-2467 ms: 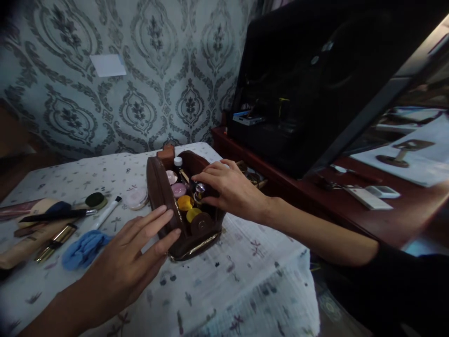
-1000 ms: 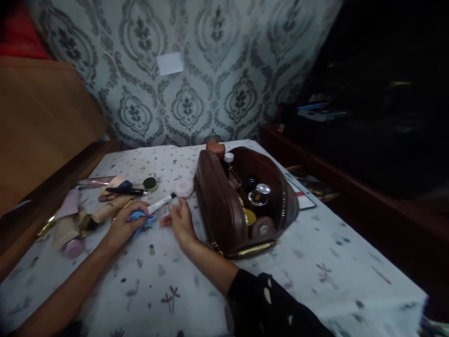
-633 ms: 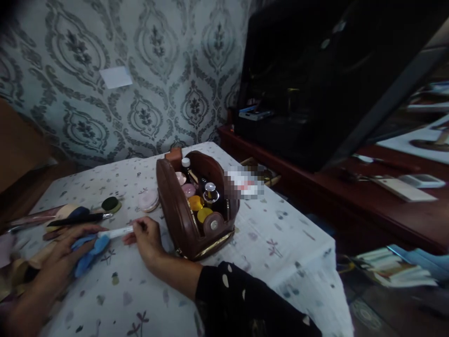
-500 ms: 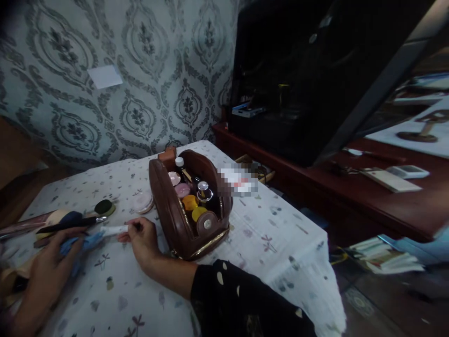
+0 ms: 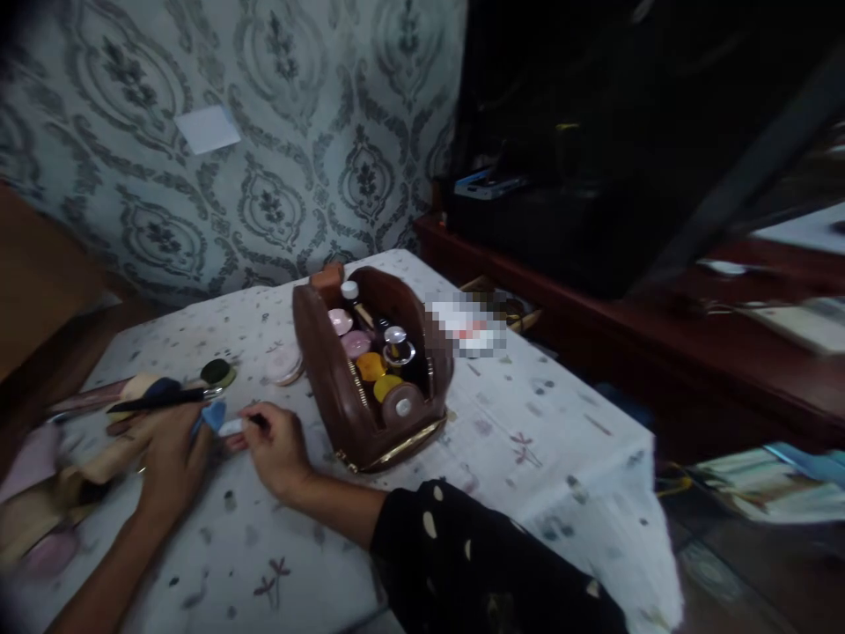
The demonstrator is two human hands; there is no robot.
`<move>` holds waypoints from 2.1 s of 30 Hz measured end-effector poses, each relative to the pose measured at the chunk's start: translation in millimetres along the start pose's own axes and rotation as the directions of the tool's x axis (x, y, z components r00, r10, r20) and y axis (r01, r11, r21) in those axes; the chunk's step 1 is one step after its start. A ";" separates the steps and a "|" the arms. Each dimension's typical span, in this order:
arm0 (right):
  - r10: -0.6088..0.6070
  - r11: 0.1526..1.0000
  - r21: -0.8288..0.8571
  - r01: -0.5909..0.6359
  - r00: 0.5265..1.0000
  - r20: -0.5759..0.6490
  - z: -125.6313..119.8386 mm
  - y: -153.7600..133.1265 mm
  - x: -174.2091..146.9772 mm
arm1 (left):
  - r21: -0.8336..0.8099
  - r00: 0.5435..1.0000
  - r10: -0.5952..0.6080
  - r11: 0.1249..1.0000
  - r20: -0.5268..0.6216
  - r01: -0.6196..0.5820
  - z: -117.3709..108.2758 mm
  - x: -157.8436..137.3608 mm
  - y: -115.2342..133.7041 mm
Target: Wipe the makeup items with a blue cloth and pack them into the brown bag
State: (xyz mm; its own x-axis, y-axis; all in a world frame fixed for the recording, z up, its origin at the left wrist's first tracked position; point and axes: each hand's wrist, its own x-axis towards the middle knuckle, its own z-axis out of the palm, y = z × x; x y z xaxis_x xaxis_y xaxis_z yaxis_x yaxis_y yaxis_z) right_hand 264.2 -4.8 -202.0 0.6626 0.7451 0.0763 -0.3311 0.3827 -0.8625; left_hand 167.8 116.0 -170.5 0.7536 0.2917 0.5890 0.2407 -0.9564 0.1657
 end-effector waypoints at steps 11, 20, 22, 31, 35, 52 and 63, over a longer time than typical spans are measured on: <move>-0.034 0.998 -0.062 0.032 0.999 -0.041 -4.6 -10.2 3.1 | -0.146 0.996 -0.064 0.987 0.054 0.071 -14.5 -6.8 -16.4; 0.010 0.995 -0.097 -0.020 0.995 -0.101 -2.9 -13.1 0.9 | -0.044 0.935 0.015 0.999 0.355 0.001 -20.0 -8.9 -8.2; 0.023 0.997 -0.075 -0.033 0.991 -0.130 -3.3 -10.4 3.3 | -0.011 0.939 -0.027 0.999 0.343 0.033 -18.6 -9.2 -10.3; 0.045 0.998 0.051 -0.034 0.972 -0.231 -10.2 -1.3 10.7 | 0.070 0.982 -0.154 0.987 0.106 0.147 -22.2 -9.6 -20.6; 0.062 0.998 0.042 -0.055 0.978 -0.200 -8.7 -2.3 7.1 | -0.001 0.993 -0.120 0.993 -0.005 0.120 -23.5 -9.3 -16.9; 0.075 0.997 0.004 -0.076 0.985 -0.157 -8.5 3.7 11.4 | 0.509 0.993 -0.102 0.859 0.055 0.060 -40.6 6.7 -33.0; -0.079 0.987 -0.146 0.066 0.993 -0.085 -6.7 1.9 7.1 | -0.076 0.974 0.196 0.979 0.115 -0.188 1.8 1.7 17.4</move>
State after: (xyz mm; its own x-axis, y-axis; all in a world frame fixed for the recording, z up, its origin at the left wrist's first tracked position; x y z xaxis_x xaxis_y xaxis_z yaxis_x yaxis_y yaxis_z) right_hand 272.9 -2.4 -206.5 0.7414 0.6633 0.1017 -0.1845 0.3472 -0.9195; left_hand 174.4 99.9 -168.0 0.8514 0.0989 0.5150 0.0476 -0.9926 0.1119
